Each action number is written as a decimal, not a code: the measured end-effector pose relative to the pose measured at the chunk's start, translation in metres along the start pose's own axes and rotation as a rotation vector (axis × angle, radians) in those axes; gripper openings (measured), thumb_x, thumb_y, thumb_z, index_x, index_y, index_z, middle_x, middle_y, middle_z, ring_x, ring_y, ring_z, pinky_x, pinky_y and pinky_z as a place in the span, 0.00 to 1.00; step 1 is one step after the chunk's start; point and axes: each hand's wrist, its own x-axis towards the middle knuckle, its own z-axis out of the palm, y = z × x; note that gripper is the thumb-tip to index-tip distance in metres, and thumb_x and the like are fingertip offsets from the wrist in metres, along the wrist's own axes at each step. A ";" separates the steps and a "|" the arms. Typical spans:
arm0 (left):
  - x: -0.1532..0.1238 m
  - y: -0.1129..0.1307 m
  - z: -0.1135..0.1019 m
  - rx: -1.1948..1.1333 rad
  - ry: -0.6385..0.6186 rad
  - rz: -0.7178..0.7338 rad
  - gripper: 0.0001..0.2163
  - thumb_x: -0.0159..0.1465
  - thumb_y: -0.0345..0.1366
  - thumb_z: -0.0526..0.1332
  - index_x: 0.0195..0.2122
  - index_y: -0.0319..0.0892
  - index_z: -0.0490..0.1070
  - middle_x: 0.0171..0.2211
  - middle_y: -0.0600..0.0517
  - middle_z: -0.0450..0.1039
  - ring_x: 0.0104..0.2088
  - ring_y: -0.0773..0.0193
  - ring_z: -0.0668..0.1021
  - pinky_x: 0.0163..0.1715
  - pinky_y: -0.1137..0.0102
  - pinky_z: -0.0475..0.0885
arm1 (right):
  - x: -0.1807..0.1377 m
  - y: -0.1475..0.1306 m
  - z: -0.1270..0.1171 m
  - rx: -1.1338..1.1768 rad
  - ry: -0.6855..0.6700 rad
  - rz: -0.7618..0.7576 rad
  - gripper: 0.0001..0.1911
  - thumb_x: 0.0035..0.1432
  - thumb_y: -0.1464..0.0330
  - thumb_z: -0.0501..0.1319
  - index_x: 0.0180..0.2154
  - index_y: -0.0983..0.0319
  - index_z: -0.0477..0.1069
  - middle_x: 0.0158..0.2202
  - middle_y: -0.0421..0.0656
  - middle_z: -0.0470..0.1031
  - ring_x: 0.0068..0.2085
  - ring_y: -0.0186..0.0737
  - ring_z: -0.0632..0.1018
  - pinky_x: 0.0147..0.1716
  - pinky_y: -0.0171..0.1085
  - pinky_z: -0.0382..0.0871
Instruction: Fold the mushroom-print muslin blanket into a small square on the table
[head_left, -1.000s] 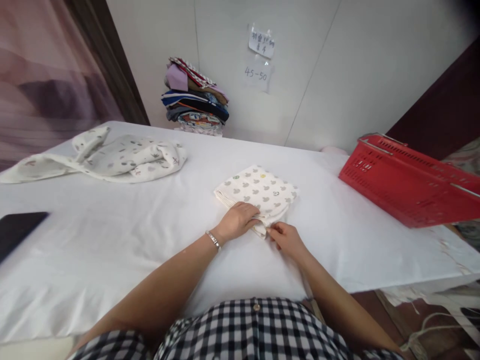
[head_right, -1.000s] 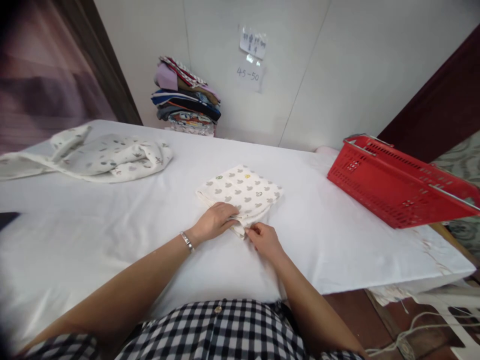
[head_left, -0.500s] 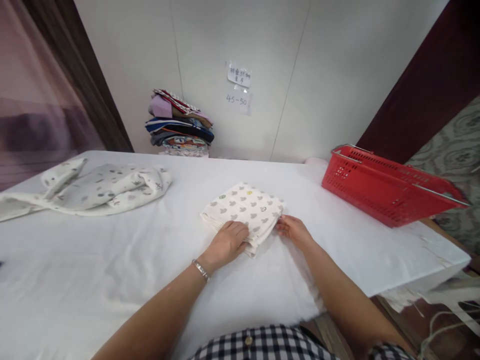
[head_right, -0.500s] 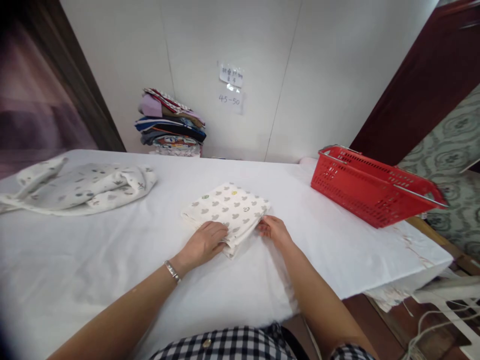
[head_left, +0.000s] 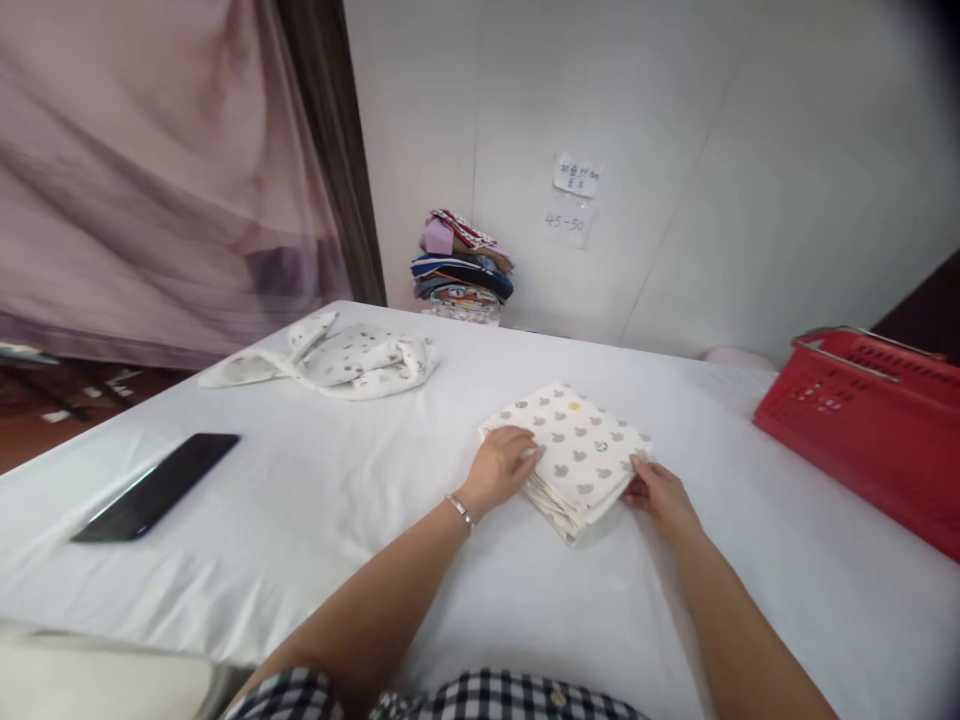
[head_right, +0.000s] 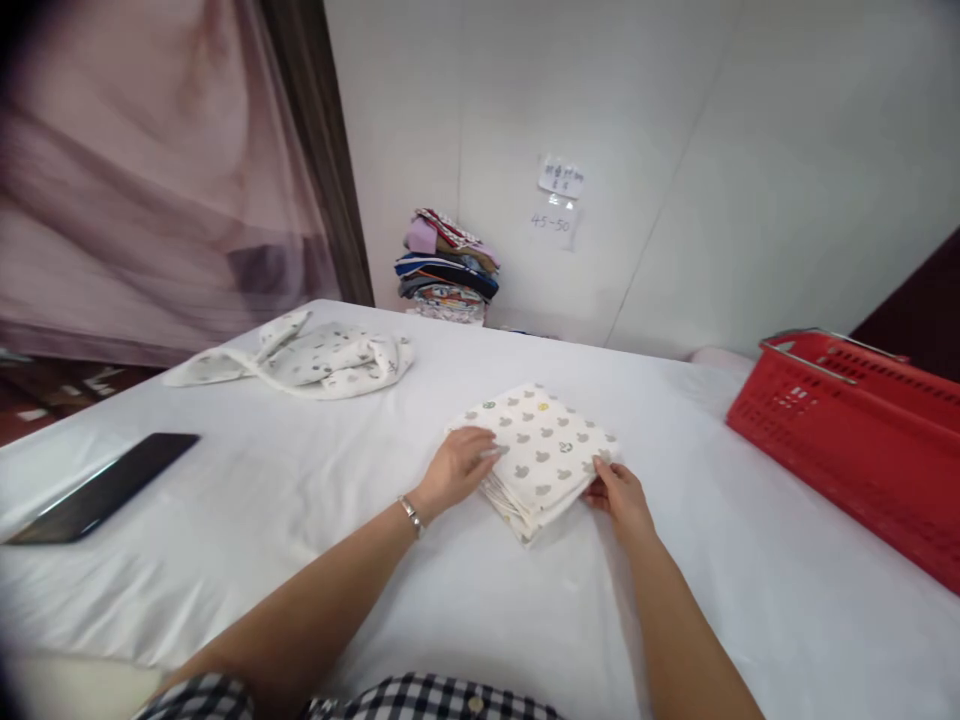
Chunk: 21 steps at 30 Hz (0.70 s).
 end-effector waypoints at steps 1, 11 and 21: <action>0.001 -0.008 -0.001 0.037 0.074 -0.083 0.08 0.62 0.37 0.56 0.40 0.42 0.70 0.45 0.46 0.71 0.48 0.57 0.71 0.48 0.57 0.66 | -0.003 -0.001 0.000 -0.032 -0.001 0.009 0.17 0.45 0.59 0.68 0.30 0.61 0.65 0.22 0.39 0.72 0.22 0.35 0.74 0.18 0.33 0.71; 0.007 -0.039 -0.010 -0.362 0.078 -0.960 0.25 0.58 0.45 0.60 0.55 0.40 0.62 0.55 0.44 0.64 0.54 0.55 0.67 0.55 0.66 0.58 | -0.035 -0.020 0.012 -0.303 -0.041 0.018 0.26 0.47 0.54 0.65 0.45 0.58 0.65 0.25 0.41 0.74 0.25 0.41 0.77 0.22 0.39 0.74; 0.017 -0.012 -0.021 -0.721 -0.119 -1.061 0.32 0.53 0.41 0.63 0.58 0.41 0.56 0.48 0.44 0.69 0.43 0.59 0.74 0.36 0.71 0.72 | 0.002 -0.016 0.000 -0.040 0.157 -0.130 0.45 0.41 0.67 0.67 0.60 0.58 0.51 0.36 0.42 0.77 0.32 0.40 0.78 0.30 0.36 0.74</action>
